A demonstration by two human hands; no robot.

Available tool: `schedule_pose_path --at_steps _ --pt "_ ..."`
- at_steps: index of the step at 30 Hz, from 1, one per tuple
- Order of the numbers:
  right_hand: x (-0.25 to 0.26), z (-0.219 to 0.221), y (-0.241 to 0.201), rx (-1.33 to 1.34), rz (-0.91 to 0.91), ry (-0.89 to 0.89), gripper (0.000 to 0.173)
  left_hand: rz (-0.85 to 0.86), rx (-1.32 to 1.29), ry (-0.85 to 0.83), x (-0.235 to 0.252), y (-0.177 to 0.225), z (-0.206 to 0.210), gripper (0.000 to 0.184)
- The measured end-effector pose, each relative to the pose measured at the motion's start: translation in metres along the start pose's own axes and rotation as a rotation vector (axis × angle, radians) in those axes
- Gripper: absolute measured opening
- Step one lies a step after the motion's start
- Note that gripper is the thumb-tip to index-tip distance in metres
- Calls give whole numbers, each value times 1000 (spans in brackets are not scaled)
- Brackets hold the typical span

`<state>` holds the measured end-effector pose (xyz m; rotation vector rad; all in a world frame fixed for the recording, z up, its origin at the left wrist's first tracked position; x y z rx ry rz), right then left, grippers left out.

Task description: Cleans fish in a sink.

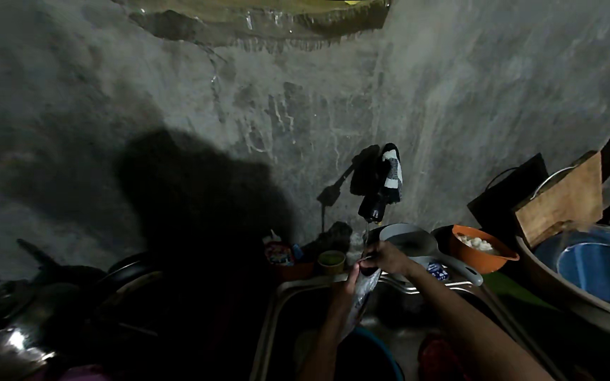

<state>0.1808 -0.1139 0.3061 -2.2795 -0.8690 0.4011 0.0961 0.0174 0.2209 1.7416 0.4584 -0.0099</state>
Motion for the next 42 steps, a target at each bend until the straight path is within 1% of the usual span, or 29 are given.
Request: schedule_pose_path --at_steps 2,3,5,6,8,10,11,12,16,20,22,24,25,27,29,33,37,42 --pt "-3 -7 0 116 -39 41 19 24 -9 -2 3 -4 2 57" --pt "-4 -11 -1 144 -50 72 21 29 -28 6 4 -4 2 55" --pt "-8 -20 0 122 -53 142 30 10 -73 32 6 -1 3 50" --pt "-11 -23 1 88 -51 206 31 -13 -83 52 8 -2 4 50" --pt "-25 -24 -6 51 -11 380 24 -93 -51 73 9 -2 5 56" --pt "-44 -15 -19 56 69 552 18 -154 -24 78 8 -1 7 63" --pt "-50 -7 -22 69 120 599 16 -163 -18 73 6 -1 7 65" --pt "-54 3 -21 76 163 620 15 -161 -22 76 7 -4 9 67" --pt "-51 43 -8 142 194 699 16 -155 39 101 7 -5 10 69" --pt "-40 53 -6 179 268 783 18 -78 155 213 -1 3 11 66" --pt "-36 52 -12 226 318 811 18 -64 220 245 -10 10 12 61" --pt "-33 53 -21 251 346 831 17 -82 298 230 -20 21 11 51" --pt "-31 55 -24 251 341 843 15 -83 338 222 -23 24 11 45" --pt "-26 61 -26 257 307 880 14 -67 371 244 -25 25 11 41" --pt "-23 64 -27 303 286 878 13 -37 358 278 -25 23 11 40" --pt "-20 63 -29 378 303 817 12 25 317 332 -23 18 9 41" --pt "-14 61 -20 389 312 768 17 4 316 353 -22 19 8 52" --pt "-14 60 -17 443 195 770 23 -43 229 315 -17 19 5 53"
Point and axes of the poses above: each hand's wrist, its own x-axis towards the middle knuckle, its own z-axis out of the palm, y = z × x, the point moved 3 cm from there along x, towards the middle knuckle, and after that the axes turned 5 degrees about -z, right-handed, at the moved point
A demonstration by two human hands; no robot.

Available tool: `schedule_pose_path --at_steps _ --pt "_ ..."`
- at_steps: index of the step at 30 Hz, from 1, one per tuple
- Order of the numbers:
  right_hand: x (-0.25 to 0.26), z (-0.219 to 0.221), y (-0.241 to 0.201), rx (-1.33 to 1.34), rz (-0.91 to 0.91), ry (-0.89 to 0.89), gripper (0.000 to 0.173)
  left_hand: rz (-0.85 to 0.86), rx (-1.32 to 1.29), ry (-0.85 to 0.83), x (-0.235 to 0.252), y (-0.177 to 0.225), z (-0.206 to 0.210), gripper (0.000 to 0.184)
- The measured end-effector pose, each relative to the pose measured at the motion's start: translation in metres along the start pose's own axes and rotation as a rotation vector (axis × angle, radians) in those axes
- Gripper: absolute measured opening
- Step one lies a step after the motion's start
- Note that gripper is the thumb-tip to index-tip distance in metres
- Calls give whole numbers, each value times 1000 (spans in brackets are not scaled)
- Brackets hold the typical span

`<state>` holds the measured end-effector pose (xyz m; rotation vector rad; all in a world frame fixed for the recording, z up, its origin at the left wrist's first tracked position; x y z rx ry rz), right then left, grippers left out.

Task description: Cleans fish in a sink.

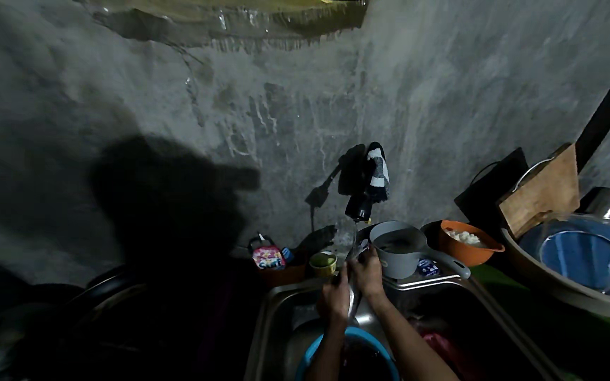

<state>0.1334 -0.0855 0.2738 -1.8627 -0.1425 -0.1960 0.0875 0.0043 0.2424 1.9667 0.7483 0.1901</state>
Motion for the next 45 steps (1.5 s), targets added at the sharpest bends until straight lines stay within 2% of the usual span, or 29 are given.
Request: schedule_pose_path --at_steps 3,7,11,15,20,24,26,28,32,34,37,41,45 --pt "-4 -5 -2 63 -32 -3 14 -29 -58 -2 6 -4 0 56" --pt "-7 -14 3 87 -70 56 12 -69 -118 -12 9 -5 -1 59" --pt "-7 -15 1 -45 -77 78 12 -65 -104 -9 9 -7 1 59" --pt "-4 -13 -9 -223 -49 75 22 -20 4 0 3 -3 0 59" --pt "-1 -9 -12 -313 -126 50 22 9 41 16 -5 2 -6 58" --pt "-2 -8 -12 -242 -174 33 24 -3 -38 42 0 -4 -6 58" --pt "-5 -10 -11 -127 -196 22 18 22 -67 82 5 -8 -4 56" --pt "-13 -16 -10 70 -153 36 11 19 -57 76 4 -4 -9 55" --pt "-23 -17 7 533 -22 190 13 54 -64 72 -4 5 -19 54" --pt "-27 -18 13 663 30 197 12 49 -92 67 -6 5 -19 54" --pt "-28 -20 16 620 72 125 15 53 -109 44 -7 4 -17 55" --pt "-21 -23 20 512 85 29 29 44 -127 19 -8 5 -16 54" --pt "-15 -28 22 486 73 -72 31 41 -300 -19 0 -6 -8 51"
Point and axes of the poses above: each hand's wrist, its own x-axis towards the middle knuckle, its own z-axis out of the palm, y = z × x, the point moved 3 cm from there along x, towards the middle knuckle, and after that the axes turned 5 degrees about -z, right-handed, at the moved point
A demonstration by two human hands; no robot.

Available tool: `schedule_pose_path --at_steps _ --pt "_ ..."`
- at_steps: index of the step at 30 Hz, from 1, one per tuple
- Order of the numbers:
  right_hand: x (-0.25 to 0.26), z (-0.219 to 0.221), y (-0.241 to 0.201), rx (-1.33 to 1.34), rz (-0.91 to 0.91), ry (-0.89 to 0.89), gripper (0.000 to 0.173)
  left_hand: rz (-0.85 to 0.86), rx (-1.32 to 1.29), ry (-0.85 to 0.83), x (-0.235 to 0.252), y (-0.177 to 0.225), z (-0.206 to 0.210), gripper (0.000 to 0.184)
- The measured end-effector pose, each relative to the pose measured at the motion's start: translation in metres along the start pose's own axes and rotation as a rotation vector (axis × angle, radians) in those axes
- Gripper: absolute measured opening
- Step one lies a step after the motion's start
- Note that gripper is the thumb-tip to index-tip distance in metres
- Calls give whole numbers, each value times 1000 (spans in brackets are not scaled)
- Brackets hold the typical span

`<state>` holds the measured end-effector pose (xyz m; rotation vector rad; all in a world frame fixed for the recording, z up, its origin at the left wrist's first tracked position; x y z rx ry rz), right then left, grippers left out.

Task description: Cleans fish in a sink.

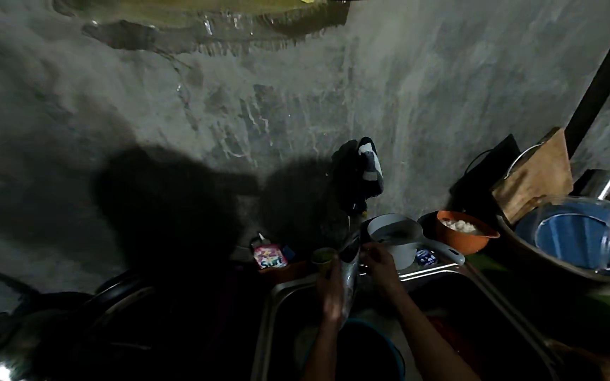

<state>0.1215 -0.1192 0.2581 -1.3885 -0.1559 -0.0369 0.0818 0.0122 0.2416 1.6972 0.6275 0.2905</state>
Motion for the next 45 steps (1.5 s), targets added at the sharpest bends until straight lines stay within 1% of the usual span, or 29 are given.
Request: schedule_pose_path --at_steps 2,5,7,9,12,14,16,18,21,22,25,30,35,37,40,42,45 --pt "4 -2 2 -17 -24 -36 29 -3 -112 -22 4 -7 3 50" --pt "7 -3 2 -52 -51 -79 30 -66 -170 -32 5 -7 5 53" --pt "10 -3 -1 -94 -39 -120 38 -107 -173 -64 3 -4 4 54" --pt "12 -2 -6 -172 -75 -161 45 -133 -197 -94 0 -3 2 54" --pt "16 1 -9 -352 -128 -226 59 -165 -254 -169 7 -14 5 56" --pt "18 3 -8 -499 -146 -247 64 -156 -373 -254 18 -27 11 52" --pt "20 3 -7 -614 -166 -258 58 -148 -487 -388 23 -34 14 51" --pt "21 3 -7 -677 -195 -268 47 -184 -563 -490 25 -34 14 52" --pt "23 0 -5 -706 -234 -314 25 -313 -581 -556 22 -32 9 53" --pt "23 0 -6 -710 -233 -332 20 -350 -581 -563 22 -32 7 53" --pt "24 0 -8 -658 -233 -335 17 -423 -616 -600 26 -38 5 53" --pt "25 -1 -10 -565 -191 -315 16 -446 -657 -700 31 -46 2 59" --pt "25 -3 -9 -531 -133 -290 13 -463 -670 -750 31 -48 1 57" --pt "24 -2 -10 -598 -71 -271 18 -445 -632 -756 31 -46 2 57" --pt "23 2 -15 -751 36 -215 38 -453 -555 -703 26 -39 3 53" --pt "25 4 -12 -844 102 -179 48 -437 -518 -709 24 -35 5 52" --pt "27 4 -4 -864 166 -179 70 -390 -436 -728 23 -34 6 50"
Point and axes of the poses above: each hand's wrist, its own x-axis towards the middle knuckle, its own z-axis out of the palm, y = z × x, the point moved 3 cm from there along x, towards the middle knuckle, and after that the axes turned 5 degrees about -z, right-handed, at the moved point
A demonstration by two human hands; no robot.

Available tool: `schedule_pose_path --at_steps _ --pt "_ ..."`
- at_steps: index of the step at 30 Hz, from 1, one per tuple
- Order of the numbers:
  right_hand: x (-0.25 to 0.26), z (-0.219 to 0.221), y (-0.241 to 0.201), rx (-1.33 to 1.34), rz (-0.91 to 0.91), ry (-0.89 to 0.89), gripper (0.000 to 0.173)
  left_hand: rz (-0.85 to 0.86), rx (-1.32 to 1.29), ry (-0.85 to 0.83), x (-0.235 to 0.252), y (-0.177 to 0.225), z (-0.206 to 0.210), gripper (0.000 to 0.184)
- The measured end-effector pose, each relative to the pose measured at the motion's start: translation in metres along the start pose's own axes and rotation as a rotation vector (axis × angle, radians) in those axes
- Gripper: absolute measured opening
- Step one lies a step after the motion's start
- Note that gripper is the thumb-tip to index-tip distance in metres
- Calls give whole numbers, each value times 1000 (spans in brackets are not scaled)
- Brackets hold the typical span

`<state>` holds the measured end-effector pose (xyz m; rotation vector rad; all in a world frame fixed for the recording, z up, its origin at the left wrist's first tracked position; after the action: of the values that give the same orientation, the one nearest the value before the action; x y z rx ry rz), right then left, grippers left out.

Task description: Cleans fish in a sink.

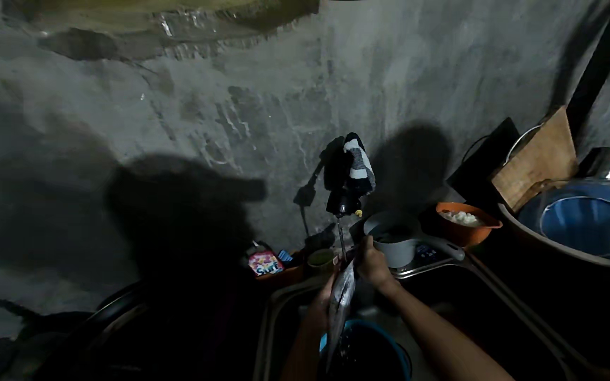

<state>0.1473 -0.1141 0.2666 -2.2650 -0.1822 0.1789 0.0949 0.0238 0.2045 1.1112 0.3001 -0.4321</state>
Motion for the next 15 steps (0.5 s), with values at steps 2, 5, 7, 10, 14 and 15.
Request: schedule_pose_path --at_steps 2,5,7,10,14,15 --pt "1 2 2 22 -3 -13 80 -2 54 11 4 0 1 50" --pt "3 9 9 61 -41 55 67 11 91 16 9 1 1 52" --pt "7 14 18 126 -57 95 61 27 127 54 11 3 1 52" --pt "10 22 30 322 -88 85 58 65 215 46 14 6 -1 49" --pt "7 30 33 534 -138 106 57 85 325 110 19 5 -10 52" --pt "7 32 34 557 -154 136 58 97 335 122 21 4 -13 52"
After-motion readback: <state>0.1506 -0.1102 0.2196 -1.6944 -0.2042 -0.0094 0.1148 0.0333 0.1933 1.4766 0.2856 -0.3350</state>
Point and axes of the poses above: each hand's wrist, its own x-axis towards the middle knuckle, its own z-axis out of the palm, y = z × x, the point moved 3 cm from there along x, towards the middle knuckle, and after that the axes turned 5 degrees about -z, right-handed, at the moved point
